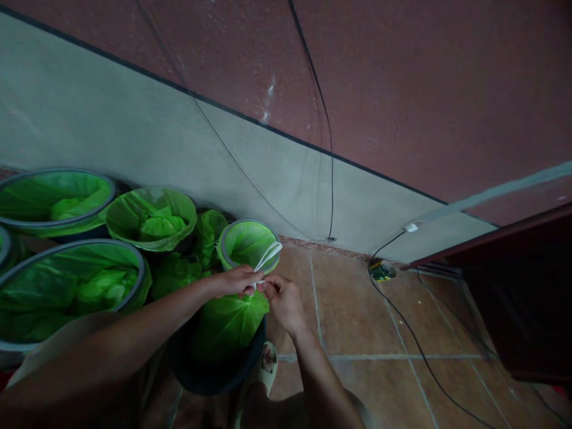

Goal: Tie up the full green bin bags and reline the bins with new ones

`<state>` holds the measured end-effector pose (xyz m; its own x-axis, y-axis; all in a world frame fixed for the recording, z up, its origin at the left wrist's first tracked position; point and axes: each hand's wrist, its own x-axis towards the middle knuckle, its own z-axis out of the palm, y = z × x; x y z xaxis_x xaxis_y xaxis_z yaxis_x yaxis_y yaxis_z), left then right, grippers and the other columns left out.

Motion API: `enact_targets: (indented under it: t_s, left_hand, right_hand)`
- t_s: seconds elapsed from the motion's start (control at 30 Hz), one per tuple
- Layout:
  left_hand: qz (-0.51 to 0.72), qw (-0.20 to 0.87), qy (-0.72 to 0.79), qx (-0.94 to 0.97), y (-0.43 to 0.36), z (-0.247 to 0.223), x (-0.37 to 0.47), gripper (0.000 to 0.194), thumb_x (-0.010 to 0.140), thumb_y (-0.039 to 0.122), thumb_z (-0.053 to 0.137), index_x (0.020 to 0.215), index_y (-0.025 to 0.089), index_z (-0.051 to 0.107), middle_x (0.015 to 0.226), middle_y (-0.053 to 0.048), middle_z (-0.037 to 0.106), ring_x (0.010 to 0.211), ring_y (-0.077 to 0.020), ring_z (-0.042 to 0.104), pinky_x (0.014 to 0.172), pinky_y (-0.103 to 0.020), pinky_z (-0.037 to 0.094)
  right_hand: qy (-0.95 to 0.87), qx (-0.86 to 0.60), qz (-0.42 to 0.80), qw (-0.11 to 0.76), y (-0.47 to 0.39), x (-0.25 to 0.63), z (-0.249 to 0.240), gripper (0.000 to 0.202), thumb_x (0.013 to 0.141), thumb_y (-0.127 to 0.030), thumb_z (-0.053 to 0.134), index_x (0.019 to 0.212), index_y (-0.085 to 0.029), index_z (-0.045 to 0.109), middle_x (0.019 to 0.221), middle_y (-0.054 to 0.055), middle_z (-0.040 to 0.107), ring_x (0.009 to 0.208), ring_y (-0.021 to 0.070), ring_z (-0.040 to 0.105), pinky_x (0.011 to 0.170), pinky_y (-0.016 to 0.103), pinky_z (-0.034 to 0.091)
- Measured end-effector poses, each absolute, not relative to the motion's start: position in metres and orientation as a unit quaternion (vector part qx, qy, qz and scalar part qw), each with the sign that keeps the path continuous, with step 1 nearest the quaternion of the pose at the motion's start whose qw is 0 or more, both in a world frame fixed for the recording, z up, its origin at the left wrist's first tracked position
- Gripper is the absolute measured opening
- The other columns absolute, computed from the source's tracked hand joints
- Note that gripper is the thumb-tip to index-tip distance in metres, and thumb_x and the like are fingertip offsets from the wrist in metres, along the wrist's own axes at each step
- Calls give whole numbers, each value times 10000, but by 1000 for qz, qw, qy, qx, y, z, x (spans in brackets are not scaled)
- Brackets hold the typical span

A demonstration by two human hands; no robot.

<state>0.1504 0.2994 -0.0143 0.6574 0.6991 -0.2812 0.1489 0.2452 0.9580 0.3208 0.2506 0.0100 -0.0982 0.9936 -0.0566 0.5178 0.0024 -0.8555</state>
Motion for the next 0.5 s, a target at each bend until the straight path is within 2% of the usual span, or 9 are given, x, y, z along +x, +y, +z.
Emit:
enact_targets:
  t_s: [0.13, 0.2, 0.33, 0.4, 0.5]
  left_hand:
    - [200, 663, 403, 599, 304, -15, 145, 591, 798, 693, 472, 736, 127, 634, 569, -8, 546, 484, -93, 424, 474, -224, 320]
    - [191, 652, 409, 609, 307, -15, 141, 516, 807, 604, 507, 760, 116, 666, 614, -34, 610, 485, -95, 434, 476, -224, 318]
    - [170, 628, 408, 640, 312, -11, 136, 254, 694, 340, 638, 795, 118, 710, 666, -26, 665, 515, -102, 481, 517, -221, 360]
    - [161, 596, 398, 678, 311, -8, 135, 209, 671, 265, 631, 806, 132, 718, 639, -1, 654, 528, -110, 505, 534, -219, 373]
    - [148, 508, 370, 764, 306, -1, 134, 186, 719, 216, 595, 845, 152, 716, 609, 28, 630, 558, -115, 531, 560, -210, 379]
  right_hand:
    - [-586, -615, 393, 352, 255, 325, -3, 156, 782, -244, 557, 769, -182, 699, 719, 12, 693, 640, 141, 605, 632, 254, 465]
    - [-547, -604, 454, 361, 253, 327, -6, 138, 747, -284, 597, 735, -176, 683, 676, 6, 664, 603, 136, 585, 596, 253, 465]
    - [-504, -537, 611, 289, 247, 328, -10, 145, 671, -300, 681, 747, -178, 669, 644, -16, 636, 563, 122, 572, 562, 244, 472]
    - [-524, -544, 588, 289, 247, 327, -12, 120, 657, -248, 680, 757, -183, 669, 654, -18, 644, 583, 122, 576, 586, 242, 473]
    - [-553, -576, 491, 348, 254, 324, -11, 154, 700, -193, 601, 833, -198, 678, 789, 1, 691, 700, 134, 608, 658, 244, 485]
